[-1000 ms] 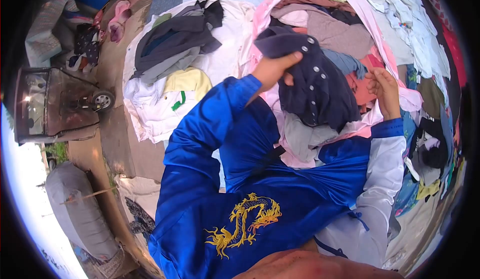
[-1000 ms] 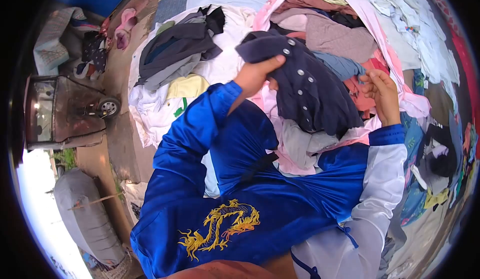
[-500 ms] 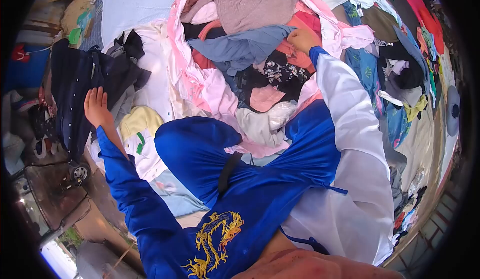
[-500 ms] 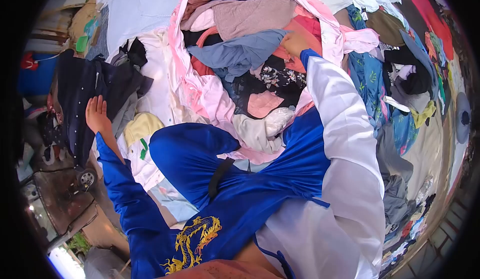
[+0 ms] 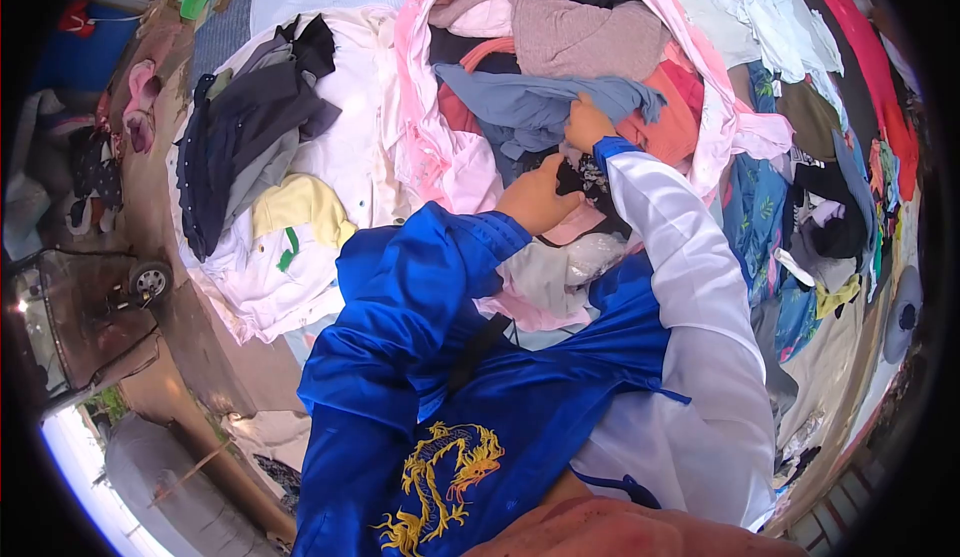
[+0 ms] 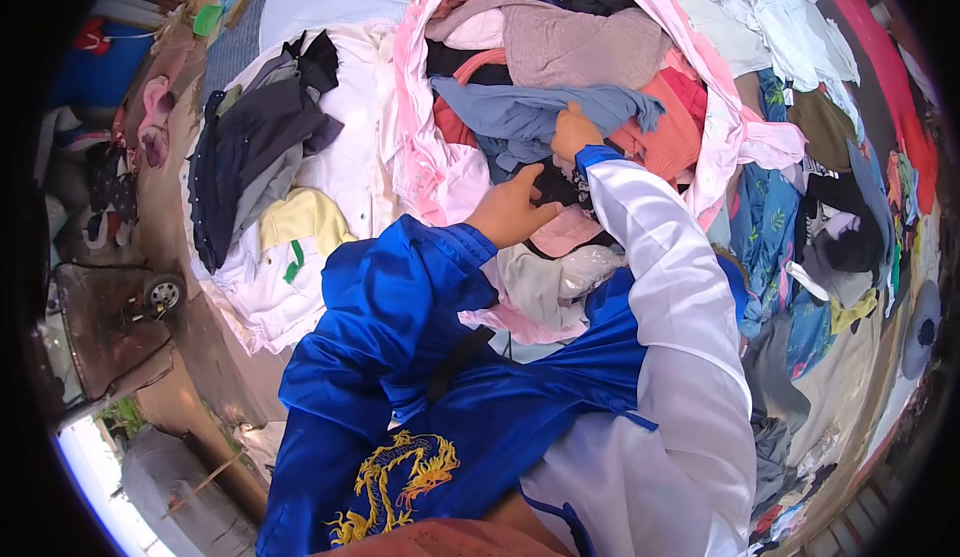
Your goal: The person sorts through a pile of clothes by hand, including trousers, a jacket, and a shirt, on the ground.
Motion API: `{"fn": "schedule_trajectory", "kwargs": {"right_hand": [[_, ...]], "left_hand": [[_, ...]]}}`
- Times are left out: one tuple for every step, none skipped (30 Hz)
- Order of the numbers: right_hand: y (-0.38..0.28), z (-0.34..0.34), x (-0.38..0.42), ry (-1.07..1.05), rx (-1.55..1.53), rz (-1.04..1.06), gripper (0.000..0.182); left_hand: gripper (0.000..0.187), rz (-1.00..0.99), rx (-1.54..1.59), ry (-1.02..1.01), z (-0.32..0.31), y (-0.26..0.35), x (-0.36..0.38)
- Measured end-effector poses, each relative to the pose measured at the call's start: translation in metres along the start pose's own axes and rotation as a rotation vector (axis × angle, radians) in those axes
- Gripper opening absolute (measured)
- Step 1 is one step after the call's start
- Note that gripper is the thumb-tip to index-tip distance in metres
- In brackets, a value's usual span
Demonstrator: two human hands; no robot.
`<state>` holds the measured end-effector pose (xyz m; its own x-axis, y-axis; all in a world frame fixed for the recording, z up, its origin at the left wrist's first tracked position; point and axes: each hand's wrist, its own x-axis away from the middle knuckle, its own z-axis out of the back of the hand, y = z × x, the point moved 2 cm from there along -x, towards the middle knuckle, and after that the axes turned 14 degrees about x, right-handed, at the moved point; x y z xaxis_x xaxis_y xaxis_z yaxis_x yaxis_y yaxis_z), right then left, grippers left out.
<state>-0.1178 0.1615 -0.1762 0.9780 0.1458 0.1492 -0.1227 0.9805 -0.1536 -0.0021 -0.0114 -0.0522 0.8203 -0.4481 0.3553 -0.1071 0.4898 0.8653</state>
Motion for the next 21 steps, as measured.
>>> {"fn": "schedule_trajectory", "kwargs": {"right_hand": [[0.006, 0.003, -0.005, 0.047, -0.002, 0.063, 0.034], [0.007, 0.007, -0.007, 0.090, -0.003, 0.124, 0.035], [-0.003, 0.036, 0.004, 0.213, -0.070, 0.174, 0.039], [-0.017, 0.069, 0.018, 0.155, -0.144, 0.203, 0.040], [-0.033, 0.104, 0.034, 0.094, -0.219, 0.232, 0.041], [-0.050, 0.138, 0.053, 0.037, -0.293, 0.261, 0.042], [-0.068, 0.169, 0.079, 0.021, -0.406, 0.308, 0.041], [-0.083, 0.197, 0.111, 0.006, -0.519, 0.355, 0.040], [-0.094, 0.221, 0.143, -0.038, -0.586, 0.442, 0.038], [-0.102, 0.240, 0.171, -0.085, -0.654, 0.527, 0.036], [-0.104, 0.252, 0.194, -0.236, -0.647, 0.712, 0.039], [-0.101, 0.258, 0.212, -0.390, -0.636, 0.889, 0.043], [-0.094, 0.251, 0.221, -0.721, -0.722, 0.934, 0.044], [-0.086, 0.244, 0.230, -1.053, -0.804, 0.963, 0.045], [-0.074, 0.243, 0.230, -1.219, -0.893, 0.854, 0.045], [-0.063, 0.246, 0.224, -1.091, -0.876, 0.689, 0.044], [-0.044, 0.221, 0.211, -0.873, -0.942, 0.572, 0.035], [-0.030, 0.211, 0.197, -0.623, -0.941, 0.330, 0.025], [-0.008, 0.197, 0.180, -0.381, -0.931, 0.165, 0.022], [0.008, 0.198, 0.169, -0.161, -0.924, 0.070, 0.022], [0.020, 0.204, 0.161, -0.072, -0.955, -0.022, 0.031]], "left_hand": [[0.075, 0.040, 0.122, 0.184, -0.001, -0.026, -0.018], [0.078, 0.082, 0.249, 0.364, -0.006, -0.059, -0.038], [0.080, 0.122, 0.380, 0.543, -0.003, -0.078, -0.055], [0.086, 0.256, 0.559, 0.593, 0.010, -0.086, -0.064], [0.091, 0.457, 0.774, 0.546, 0.023, -0.105, -0.077], [0.095, 0.541, 0.984, 0.504, 0.040, -0.083, -0.064], [0.089, 0.567, 1.054, 0.588, 0.049, -0.070, -0.058], [0.086, 0.591, 1.122, 0.670, 0.056, -0.062, -0.054], [0.080, 0.378, 1.372, 0.478, 0.059, -0.055, -0.054], [0.076, 0.156, 1.597, 0.268, 0.063, -0.049, -0.052], [0.056, 0.126, 1.683, -0.003, 0.068, -0.037, -0.042], [0.051, 0.185, 1.623, -0.025, 0.062, -0.038, -0.045], [0.046, 0.247, 1.562, -0.046, 0.054, -0.043, -0.050], [0.041, 0.308, 1.496, -0.069, 0.047, -0.044, -0.054], [0.031, 0.275, 1.456, -0.074, 0.048, -0.016, -0.040], [0.031, 0.171, 1.435, -0.101, 0.047, 0.003, -0.031], [0.031, 0.069, 1.415, -0.132, 0.046, 0.018, -0.025], [0.030, -0.033, 1.396, -0.164, 0.046, 0.034, -0.016], [0.028, -0.100, 1.438, -0.226, 0.047, 0.053, -0.004], [0.029, -0.137, 1.444, -0.224, 0.049, 0.061, 0.000], [0.029, -0.174, 1.452, -0.218, 0.050, 0.068, 0.003]]}}
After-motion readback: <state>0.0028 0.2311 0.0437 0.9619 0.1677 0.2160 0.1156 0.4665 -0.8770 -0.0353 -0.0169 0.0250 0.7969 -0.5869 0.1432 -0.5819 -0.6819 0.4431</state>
